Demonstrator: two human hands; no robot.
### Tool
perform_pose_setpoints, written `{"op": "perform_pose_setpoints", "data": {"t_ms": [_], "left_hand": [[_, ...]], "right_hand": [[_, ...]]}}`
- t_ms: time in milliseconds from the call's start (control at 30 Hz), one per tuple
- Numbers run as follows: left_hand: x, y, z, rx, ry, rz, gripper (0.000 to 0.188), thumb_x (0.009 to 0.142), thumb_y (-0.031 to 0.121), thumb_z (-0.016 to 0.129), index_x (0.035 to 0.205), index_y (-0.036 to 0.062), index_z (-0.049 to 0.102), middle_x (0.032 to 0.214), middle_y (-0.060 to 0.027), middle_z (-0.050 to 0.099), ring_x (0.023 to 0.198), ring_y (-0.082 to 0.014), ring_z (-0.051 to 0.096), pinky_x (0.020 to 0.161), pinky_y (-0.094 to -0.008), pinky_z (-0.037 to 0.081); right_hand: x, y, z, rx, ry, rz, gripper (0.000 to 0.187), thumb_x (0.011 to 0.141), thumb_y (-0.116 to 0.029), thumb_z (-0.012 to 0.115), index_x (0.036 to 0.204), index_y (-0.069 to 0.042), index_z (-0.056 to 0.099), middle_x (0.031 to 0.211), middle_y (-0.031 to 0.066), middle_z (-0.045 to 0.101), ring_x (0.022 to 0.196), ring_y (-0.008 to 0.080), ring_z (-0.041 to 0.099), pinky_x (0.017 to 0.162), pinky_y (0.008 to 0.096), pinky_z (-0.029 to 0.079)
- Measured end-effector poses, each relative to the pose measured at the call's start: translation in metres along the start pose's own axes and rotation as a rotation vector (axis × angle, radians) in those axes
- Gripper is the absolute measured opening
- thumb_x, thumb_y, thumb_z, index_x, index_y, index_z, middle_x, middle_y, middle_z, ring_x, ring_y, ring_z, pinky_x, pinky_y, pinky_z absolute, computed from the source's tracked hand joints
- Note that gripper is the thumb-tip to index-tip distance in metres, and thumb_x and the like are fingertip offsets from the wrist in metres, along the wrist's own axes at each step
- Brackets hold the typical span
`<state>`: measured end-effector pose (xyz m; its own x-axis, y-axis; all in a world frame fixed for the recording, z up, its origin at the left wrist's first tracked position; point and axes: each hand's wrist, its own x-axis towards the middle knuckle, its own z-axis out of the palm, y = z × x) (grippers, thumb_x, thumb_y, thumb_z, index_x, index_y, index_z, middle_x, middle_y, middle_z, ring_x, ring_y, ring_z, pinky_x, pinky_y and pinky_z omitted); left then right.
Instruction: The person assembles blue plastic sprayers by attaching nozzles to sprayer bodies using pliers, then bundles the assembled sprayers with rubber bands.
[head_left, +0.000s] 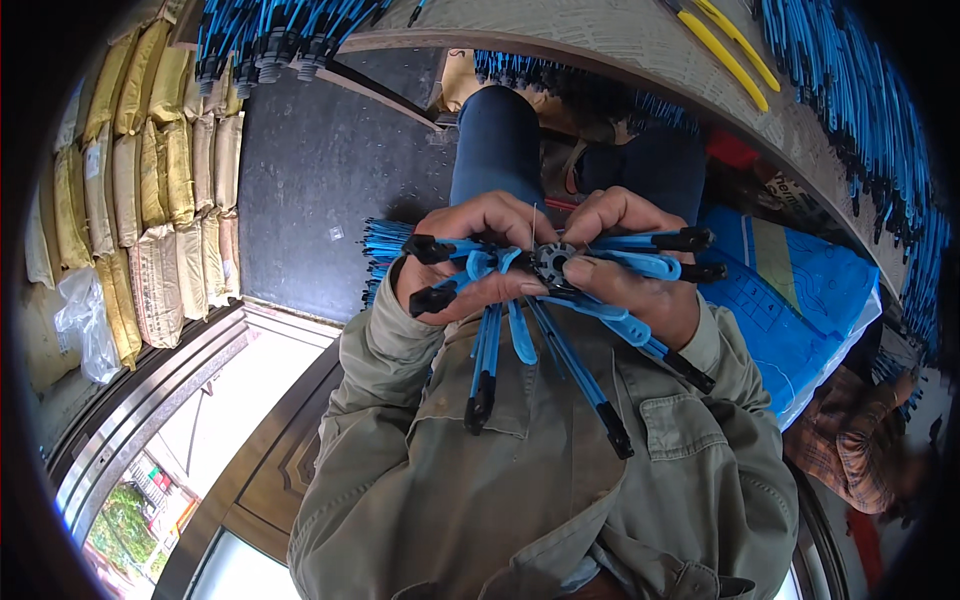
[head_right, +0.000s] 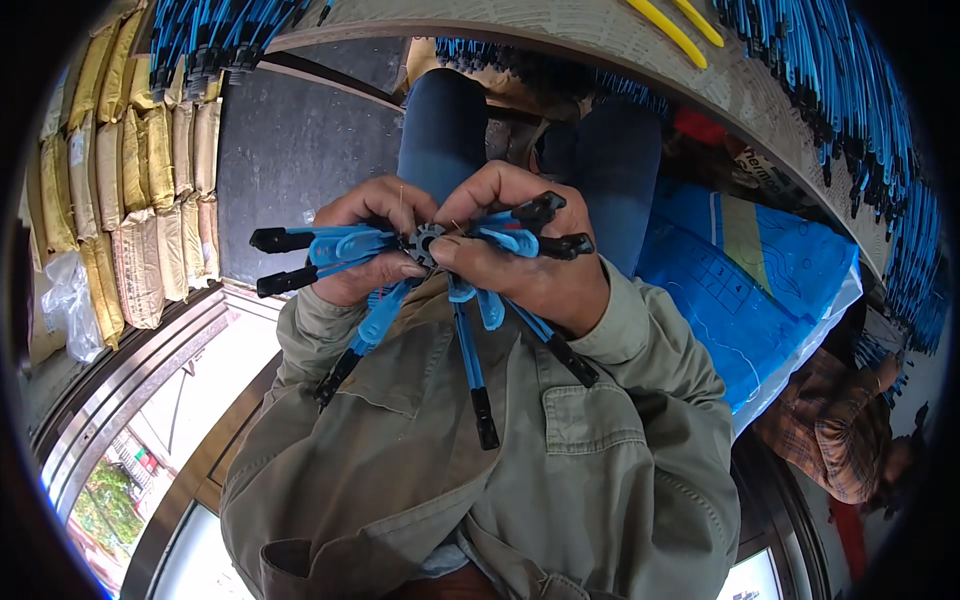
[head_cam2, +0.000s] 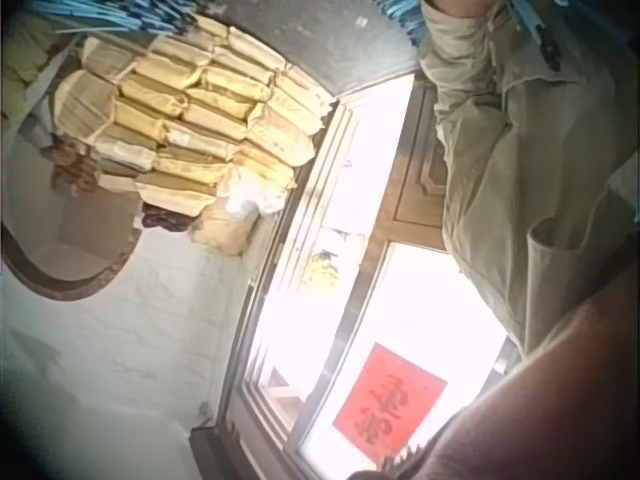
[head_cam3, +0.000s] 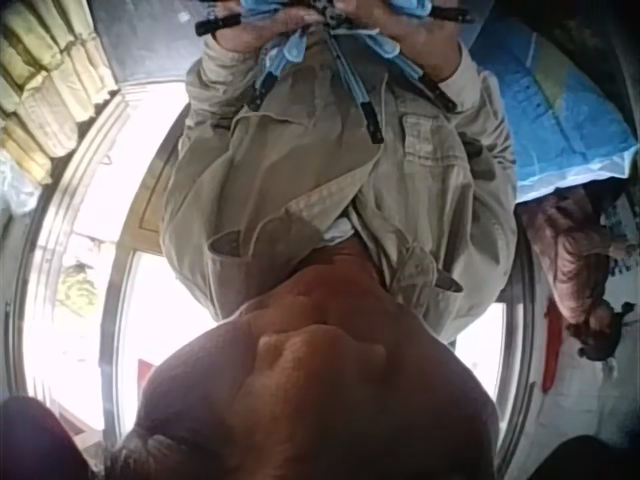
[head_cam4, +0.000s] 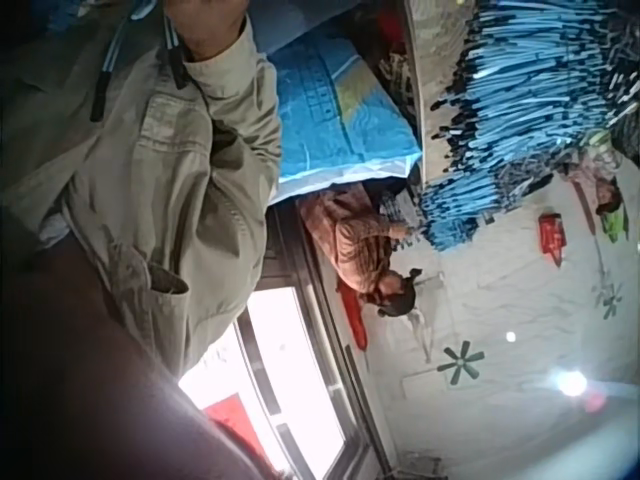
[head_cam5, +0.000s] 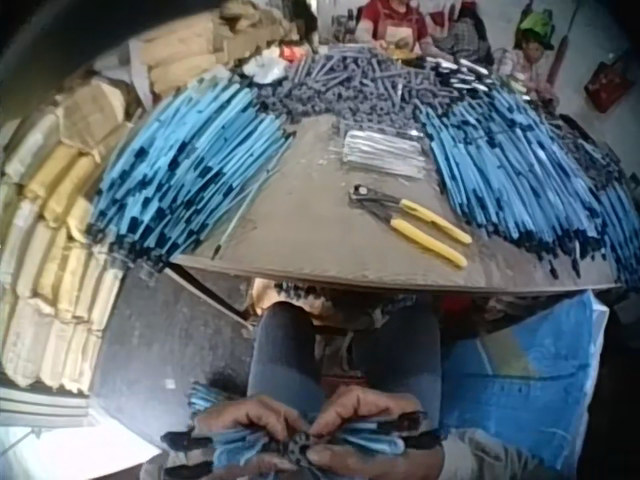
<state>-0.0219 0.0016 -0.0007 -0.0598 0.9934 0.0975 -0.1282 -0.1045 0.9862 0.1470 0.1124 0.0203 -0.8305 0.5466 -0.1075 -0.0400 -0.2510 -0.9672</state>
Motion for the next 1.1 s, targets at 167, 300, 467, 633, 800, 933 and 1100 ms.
{"op": "perform_pose_setpoints", "data": {"t_ms": [167, 300, 467, 633, 800, 933, 1100], "left_hand": [[-0.003, 0.006, 0.01, -0.102, 0.161, -0.016, 0.022, 0.074, 0.005, 0.07, 0.091, -0.0011, 0.057, 0.094, -0.0165, 0.061, 0.086, -0.0189, 0.06, 0.074, -0.0295, 0.048], [-0.005, 0.004, 0.009, 0.124, 0.134, 0.097, 0.028, 0.074, 0.004, 0.07, 0.099, -0.0013, 0.06, 0.094, -0.0151, 0.062, 0.086, -0.0202, 0.061, 0.074, -0.0302, 0.048], [-0.009, 0.004, 0.015, 0.166, 0.164, 0.065, 0.039, 0.073, 0.023, 0.071, 0.099, -0.0045, 0.063, 0.089, -0.0161, 0.064, 0.082, -0.0229, 0.059, 0.072, -0.0328, 0.047], [-0.011, 0.004, 0.015, 0.182, 0.161, 0.063, 0.037, 0.072, 0.022, 0.071, 0.097, -0.004, 0.063, 0.088, -0.0166, 0.064, 0.081, -0.0229, 0.06, 0.071, -0.0327, 0.048], [-0.013, 0.005, 0.017, 0.116, 0.172, 0.057, 0.036, 0.073, 0.022, 0.071, 0.097, -0.0033, 0.062, 0.089, -0.0175, 0.063, 0.081, -0.0234, 0.061, 0.071, -0.0328, 0.048], [-0.016, 0.01, 0.026, -0.164, 0.254, -0.058, 0.039, 0.074, 0.016, 0.072, 0.104, -0.0029, 0.059, 0.094, -0.0175, 0.062, 0.086, -0.0232, 0.061, 0.078, -0.0314, 0.047], [-0.003, 0.025, 0.0, -0.614, 0.037, -0.221, 0.043, 0.074, 0.018, 0.073, 0.107, -0.0048, 0.058, 0.095, -0.0202, 0.06, 0.091, -0.0237, 0.059, 0.08, -0.0323, 0.046]], "right_hand": [[-0.001, 0.005, -0.001, 0.053, -0.05, -0.029, 0.028, 0.071, -0.009, 0.074, 0.091, -0.001, 0.058, 0.082, 0.0041, 0.06, 0.075, 0.0082, 0.056, 0.065, 0.023, 0.046], [-0.006, 0.01, -0.002, -0.009, -0.066, -0.148, 0.035, 0.069, -0.011, 0.076, 0.096, -0.001, 0.057, 0.088, 0.0067, 0.059, 0.081, 0.0118, 0.057, 0.069, 0.0249, 0.046], [-0.01, 0.02, 0.0, -0.17, 0.036, -0.262, 0.041, 0.068, -0.011, 0.077, 0.101, 0.001, 0.056, 0.089, 0.0091, 0.059, 0.082, 0.0157, 0.058, 0.072, 0.0272, 0.047], [-0.009, 0.021, 0.0, -0.233, 0.02, -0.352, 0.04, 0.068, -0.01, 0.077, 0.101, 0.001, 0.057, 0.089, 0.0096, 0.06, 0.08, 0.0173, 0.059, 0.07, 0.0285, 0.047], [-0.006, 0.021, -0.006, -0.22, -0.034, -0.373, 0.036, 0.067, -0.008, 0.077, 0.097, 0.0, 0.06, 0.088, 0.0104, 0.061, 0.078, 0.0181, 0.059, 0.068, 0.0284, 0.047], [-0.005, 0.018, -0.007, -0.215, -0.045, -0.397, 0.032, 0.064, -0.007, 0.078, 0.092, 0.0, 0.063, 0.085, 0.0103, 0.062, 0.076, 0.0181, 0.059, 0.066, 0.0284, 0.047], [0.01, 0.013, -0.017, -0.177, -0.184, -0.429, 0.035, 0.06, -0.01, 0.081, 0.089, -0.001, 0.065, 0.081, 0.0106, 0.062, 0.072, 0.019, 0.058, 0.064, 0.0306, 0.045]]}}
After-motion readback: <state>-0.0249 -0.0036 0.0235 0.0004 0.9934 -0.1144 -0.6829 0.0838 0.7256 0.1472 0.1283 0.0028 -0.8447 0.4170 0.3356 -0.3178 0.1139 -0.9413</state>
